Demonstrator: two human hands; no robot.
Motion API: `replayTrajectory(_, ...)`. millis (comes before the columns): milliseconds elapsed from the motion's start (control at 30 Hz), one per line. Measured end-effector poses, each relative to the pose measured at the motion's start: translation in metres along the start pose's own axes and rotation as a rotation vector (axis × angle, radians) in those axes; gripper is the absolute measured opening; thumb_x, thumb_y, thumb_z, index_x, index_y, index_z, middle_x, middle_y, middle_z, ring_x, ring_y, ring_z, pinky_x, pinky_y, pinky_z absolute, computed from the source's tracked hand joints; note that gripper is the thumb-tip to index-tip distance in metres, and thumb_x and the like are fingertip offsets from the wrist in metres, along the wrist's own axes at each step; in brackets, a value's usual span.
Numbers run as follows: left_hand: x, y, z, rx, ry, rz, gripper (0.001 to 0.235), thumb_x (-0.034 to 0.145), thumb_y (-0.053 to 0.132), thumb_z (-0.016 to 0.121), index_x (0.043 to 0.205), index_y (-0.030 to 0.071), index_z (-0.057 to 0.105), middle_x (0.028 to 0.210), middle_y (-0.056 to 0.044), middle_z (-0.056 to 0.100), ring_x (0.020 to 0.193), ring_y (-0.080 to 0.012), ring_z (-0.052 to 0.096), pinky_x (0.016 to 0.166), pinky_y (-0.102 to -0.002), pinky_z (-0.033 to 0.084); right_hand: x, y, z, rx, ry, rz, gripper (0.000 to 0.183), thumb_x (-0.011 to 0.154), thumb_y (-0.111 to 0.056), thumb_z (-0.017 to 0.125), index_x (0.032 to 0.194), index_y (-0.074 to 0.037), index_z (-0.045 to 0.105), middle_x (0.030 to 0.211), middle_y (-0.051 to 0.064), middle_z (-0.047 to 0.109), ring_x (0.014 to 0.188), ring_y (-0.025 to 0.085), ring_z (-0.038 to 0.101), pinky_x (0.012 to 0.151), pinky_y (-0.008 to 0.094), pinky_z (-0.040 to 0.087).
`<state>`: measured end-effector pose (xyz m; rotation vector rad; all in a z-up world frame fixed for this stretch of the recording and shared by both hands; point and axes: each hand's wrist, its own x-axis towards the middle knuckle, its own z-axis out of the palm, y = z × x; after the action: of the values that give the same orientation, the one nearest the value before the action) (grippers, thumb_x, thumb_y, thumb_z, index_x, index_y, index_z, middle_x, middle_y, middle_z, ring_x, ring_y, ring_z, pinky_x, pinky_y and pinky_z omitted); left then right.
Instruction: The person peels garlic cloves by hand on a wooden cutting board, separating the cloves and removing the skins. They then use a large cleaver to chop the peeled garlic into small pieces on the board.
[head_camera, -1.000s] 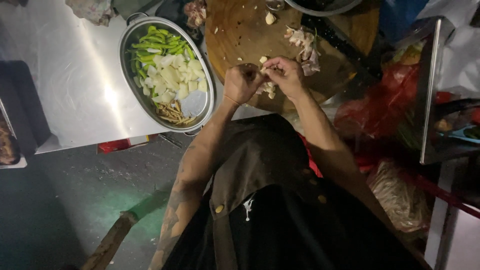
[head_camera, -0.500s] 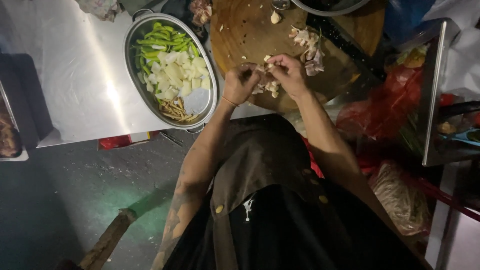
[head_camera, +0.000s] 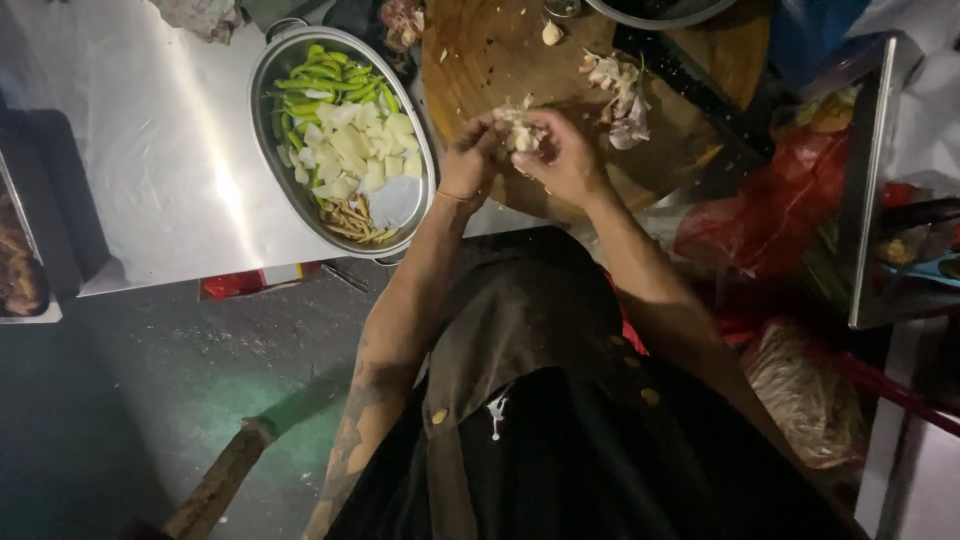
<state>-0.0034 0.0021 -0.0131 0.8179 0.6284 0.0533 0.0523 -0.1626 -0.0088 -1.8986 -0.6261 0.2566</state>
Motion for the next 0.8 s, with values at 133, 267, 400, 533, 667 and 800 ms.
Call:
replayTrajectory(133,0.007,-0.001,-0.014,0.122,-0.100,-0.102,0.015,0.095,0.008,0.068,0.107,0.000,0.071,0.084,-0.013,0.068,0.066,-0.0204,0.069,0.065,-0.031,0.059,0.004,0.016,-0.001,-0.105,-0.010,0.118,0.042,0.083,-0.005,0.077,0.124,-0.008,0.066,0.109,0.022,0.070,0.093,0.041,0.070,0.074,0.047,0.059)
replayTrajectory(267,-0.012,0.033,0.006,0.203,-0.199,-0.078,0.030,0.087,0.004,0.077,0.115,-0.005,0.071,0.087,-0.010,0.067,0.076,-0.0186,0.071,0.073,-0.031,0.063,0.008,0.017,-0.011,-0.112,-0.039,0.046,0.031,0.084,-0.002,0.073,0.115,-0.007,0.069,0.105,0.021,0.071,0.093,0.037,0.068,0.077,0.045,0.058)
replayTrajectory(400,-0.016,0.044,0.015,0.281,-0.292,-0.085,0.022,0.080,0.010,0.087,0.095,0.005,0.071,0.083,-0.004,0.072,0.068,-0.0091,0.059,0.056,-0.021,0.043,0.025,-0.023,-0.015,-0.331,-0.033,-0.209,0.039,0.070,0.014,0.075,0.101,-0.008,0.079,0.106,0.008,0.068,0.094,0.028,0.064,0.078,0.037,0.051)
replayTrajectory(533,-0.003,0.016,0.014,0.082,-0.100,-0.107,0.012,0.091,0.012,0.074,0.096,0.003,0.067,0.082,-0.009,0.068,0.067,-0.0166,0.059,0.058,-0.030,0.048,0.024,-0.018,-0.010,-0.327,0.044,-0.139,0.042,0.082,-0.001,0.082,0.121,-0.007,0.067,0.117,0.015,0.060,0.086,0.021,0.062,0.081,0.038,0.055)
replayTrajectory(667,0.013,-0.025,0.000,-0.250,0.004,-0.008,0.010,0.097,0.004,0.066,0.098,0.010,0.058,0.094,-0.015,0.071,0.083,-0.0233,0.067,0.070,-0.033,0.054,0.006,-0.036,-0.002,-0.077,-0.017,0.231,0.031,0.090,-0.025,0.081,0.112,-0.011,0.063,0.096,0.006,0.070,0.083,0.019,0.067,0.068,0.030,0.056)
replayTrajectory(800,0.009,-0.003,0.005,-0.192,0.037,-0.095,0.028,0.094,0.008,0.068,0.086,0.019,0.044,0.074,-0.003,0.056,0.069,-0.0134,0.054,0.060,-0.029,0.048,-0.012,0.006,0.017,-0.044,0.020,0.100,0.030,0.083,0.002,0.068,0.110,-0.010,0.066,0.102,0.005,0.069,0.087,0.018,0.064,0.078,0.030,0.052)
